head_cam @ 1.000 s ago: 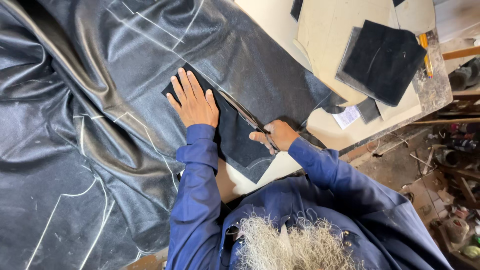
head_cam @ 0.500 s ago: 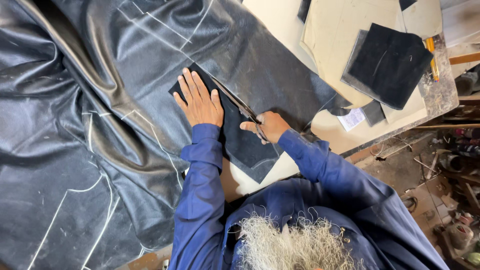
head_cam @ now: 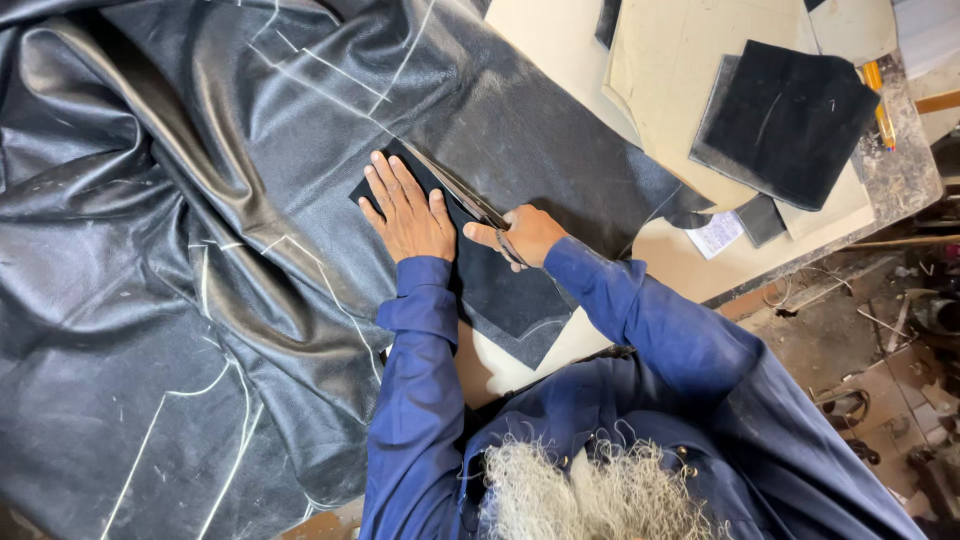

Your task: The person uses shears to cut a large piece of black leather on a work table, following white chalk lines. They repeatedly reposition the leather and cut out multiple patterned pieces, stacking the finished cutouts on the table.

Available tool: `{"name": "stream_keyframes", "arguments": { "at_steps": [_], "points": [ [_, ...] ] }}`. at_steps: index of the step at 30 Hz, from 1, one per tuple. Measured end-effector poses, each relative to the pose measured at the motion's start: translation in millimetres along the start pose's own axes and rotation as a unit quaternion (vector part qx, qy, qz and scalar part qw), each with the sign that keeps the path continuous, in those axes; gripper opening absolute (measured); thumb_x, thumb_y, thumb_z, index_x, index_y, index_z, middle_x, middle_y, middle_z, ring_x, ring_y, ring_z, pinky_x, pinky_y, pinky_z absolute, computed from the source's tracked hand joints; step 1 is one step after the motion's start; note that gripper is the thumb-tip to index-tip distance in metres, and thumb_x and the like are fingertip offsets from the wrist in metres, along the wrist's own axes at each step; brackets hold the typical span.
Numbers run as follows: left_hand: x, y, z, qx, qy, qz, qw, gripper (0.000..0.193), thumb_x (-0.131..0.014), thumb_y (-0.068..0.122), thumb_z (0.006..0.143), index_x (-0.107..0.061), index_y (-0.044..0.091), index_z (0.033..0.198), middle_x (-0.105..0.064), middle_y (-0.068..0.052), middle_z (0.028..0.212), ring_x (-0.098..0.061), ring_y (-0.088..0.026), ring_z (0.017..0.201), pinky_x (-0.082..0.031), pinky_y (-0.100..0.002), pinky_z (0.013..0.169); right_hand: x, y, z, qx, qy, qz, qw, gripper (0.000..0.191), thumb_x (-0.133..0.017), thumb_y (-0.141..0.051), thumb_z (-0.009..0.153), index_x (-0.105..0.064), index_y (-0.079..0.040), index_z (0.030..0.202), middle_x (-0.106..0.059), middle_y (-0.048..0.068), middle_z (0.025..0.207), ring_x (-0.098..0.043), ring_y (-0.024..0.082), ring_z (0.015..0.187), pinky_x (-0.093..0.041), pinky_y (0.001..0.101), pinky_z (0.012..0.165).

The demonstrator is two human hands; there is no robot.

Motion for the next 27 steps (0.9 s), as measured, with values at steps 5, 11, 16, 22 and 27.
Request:
{"name": "stream_keyframes", "arguments": {
  "at_steps": [5,11,16,22,27],
  "points": [
    [-1,0,-3,0.000,0.003,-0.002,1.000,0.069,-0.038,0.039,0.108,-0.023,0.000,0.163,-0.013,-0.016,0.173,-0.012,-0.035,0.160,-0.009,-0.059,0.127,-6,10,6,0.015,-0.002,0.001,1.000,0.064,-0.075,-0.066,0.078,-0.063,-0.005,0.065,-0.060,0.007,0.054,-0.064,0.016,0.047,-0.055,0.0294,0.049],
    [3,3,-4,0.007,-0.010,-0.004,1.000,0.070,-0.038,0.038,0.105,-0.024,0.000,0.162,-0.014,-0.016,0.172,-0.012,-0.034,0.159,-0.009,-0.059,0.126,-3,10,4,0.017,0.001,-0.024,1.000,0.067,-0.075,-0.066,0.079,-0.064,-0.002,0.060,-0.062,0.008,0.052,-0.065,0.016,0.047,-0.054,0.0298,0.049],
    [5,2,-2,0.002,-0.007,-0.006,1.000,0.069,-0.038,0.038,0.107,-0.024,-0.001,0.163,-0.013,-0.016,0.172,-0.011,-0.034,0.159,-0.007,-0.059,0.126,-5,-6,8,0.008,0.017,-0.007,1.000,0.066,-0.075,-0.066,0.078,-0.066,-0.003,0.062,-0.062,0.008,0.052,-0.063,0.017,0.046,-0.053,0.0300,0.049],
    [-5,-1,-4,0.013,-0.018,0.009,1.000,0.067,-0.035,0.037,0.108,-0.024,0.000,0.163,-0.013,-0.015,0.173,-0.010,-0.032,0.161,-0.006,-0.057,0.128,-6,-6,21,0.031,0.002,-0.006,1.000,0.068,-0.073,-0.070,0.079,-0.067,-0.004,0.063,-0.063,0.008,0.052,-0.066,0.016,0.047,-0.054,0.0288,0.049],
    [-3,0,-5,0.006,-0.013,0.007,1.000,0.069,-0.037,0.035,0.106,-0.025,0.000,0.164,-0.013,-0.015,0.173,-0.010,-0.033,0.160,-0.006,-0.058,0.127,-4,-9,19,0.020,0.004,-0.018,1.000,0.067,-0.075,-0.067,0.078,-0.066,-0.002,0.066,-0.064,0.008,0.053,-0.067,0.018,0.049,-0.055,0.0314,0.049]
  ]
}}
Point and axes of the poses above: each hand's wrist, its own z-axis towards the middle knuckle, its own x-axis out of the back of the hand, y = z × x, the point moved 1 cm from there along z, towards the middle knuckle
